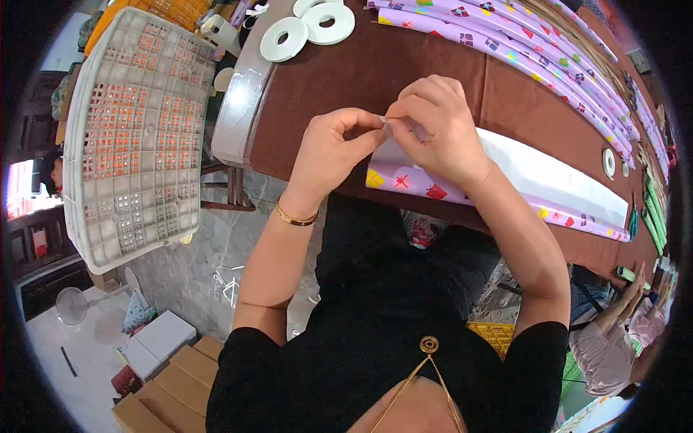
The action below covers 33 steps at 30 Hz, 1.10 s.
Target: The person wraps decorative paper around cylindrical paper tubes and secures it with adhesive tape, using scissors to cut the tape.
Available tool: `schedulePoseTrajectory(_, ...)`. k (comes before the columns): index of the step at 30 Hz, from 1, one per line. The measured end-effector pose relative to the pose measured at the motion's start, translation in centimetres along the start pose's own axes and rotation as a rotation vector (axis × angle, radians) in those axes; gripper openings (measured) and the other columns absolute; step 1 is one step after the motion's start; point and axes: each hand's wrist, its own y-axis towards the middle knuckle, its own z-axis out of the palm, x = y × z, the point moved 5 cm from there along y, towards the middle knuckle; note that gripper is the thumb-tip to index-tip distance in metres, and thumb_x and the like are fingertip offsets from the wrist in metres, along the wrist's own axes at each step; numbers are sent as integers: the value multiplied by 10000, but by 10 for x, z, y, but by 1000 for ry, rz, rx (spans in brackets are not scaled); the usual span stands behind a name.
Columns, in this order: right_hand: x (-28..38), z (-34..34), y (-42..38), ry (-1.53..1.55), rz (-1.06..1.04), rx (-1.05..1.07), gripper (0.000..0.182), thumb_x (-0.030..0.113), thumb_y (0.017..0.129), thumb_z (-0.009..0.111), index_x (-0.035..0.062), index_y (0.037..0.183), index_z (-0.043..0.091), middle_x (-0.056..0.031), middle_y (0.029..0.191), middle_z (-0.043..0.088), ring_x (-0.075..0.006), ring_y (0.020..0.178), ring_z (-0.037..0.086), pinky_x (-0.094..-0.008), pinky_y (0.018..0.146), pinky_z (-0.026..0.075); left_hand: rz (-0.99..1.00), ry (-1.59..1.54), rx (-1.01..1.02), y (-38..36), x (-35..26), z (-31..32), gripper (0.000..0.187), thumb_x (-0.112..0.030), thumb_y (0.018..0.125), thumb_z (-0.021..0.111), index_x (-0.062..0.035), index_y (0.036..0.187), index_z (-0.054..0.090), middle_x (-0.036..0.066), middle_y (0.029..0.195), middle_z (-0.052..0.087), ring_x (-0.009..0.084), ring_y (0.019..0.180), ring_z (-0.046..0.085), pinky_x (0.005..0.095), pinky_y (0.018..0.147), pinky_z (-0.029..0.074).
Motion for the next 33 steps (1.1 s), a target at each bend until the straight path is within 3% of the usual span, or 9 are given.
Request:
schedulePoseTrajectory(4, -3, 1, -1, 36, 46, 23, 128, 59, 712, 724, 101, 809, 653, -37, 854, 610, -243, 831, 582, -365, 820, 422, -16, 60, 38, 1, 2, 0, 149, 35, 877, 661, 33, 1025, 682, 17, 942, 687, 57, 846, 605, 203, 744, 485)
schedulePoseTrajectory(11, -3, 1, 0, 51, 57, 19, 127, 51, 718, 710, 98, 819, 648, -36, 849, 611, -241, 829, 582, -362, 825, 418, -67, -64, 36, 1, 2, 1, 131, -33, 922, 631, 36, 1022, 681, 24, 926, 685, 70, 834, 612, 220, 763, 493)
schedulePoseTrajectory(14, -3, 1, 0, 47, 59, 25, 128, 52, 716, 710, 96, 818, 646, -38, 854, 613, -243, 828, 581, -364, 829, 417, -10, -91, -20, 1, -4, 3, 148, -88, 925, 623, 42, 953, 687, -13, 801, 649, 36, 742, 553, 216, 661, 451)
schedulePoseTrajectory(33, 0, 1, -2, -15, 1, 24, 141, 60, 712, 729, 101, 836, 676, -35, 884, 624, -238, 876, 585, -374, 861, 419, -87, -64, -138, 4, -4, 4, 131, -41, 839, 628, 49, 900, 701, 1, 780, 663, 37, 709, 551, 206, 632, 447)
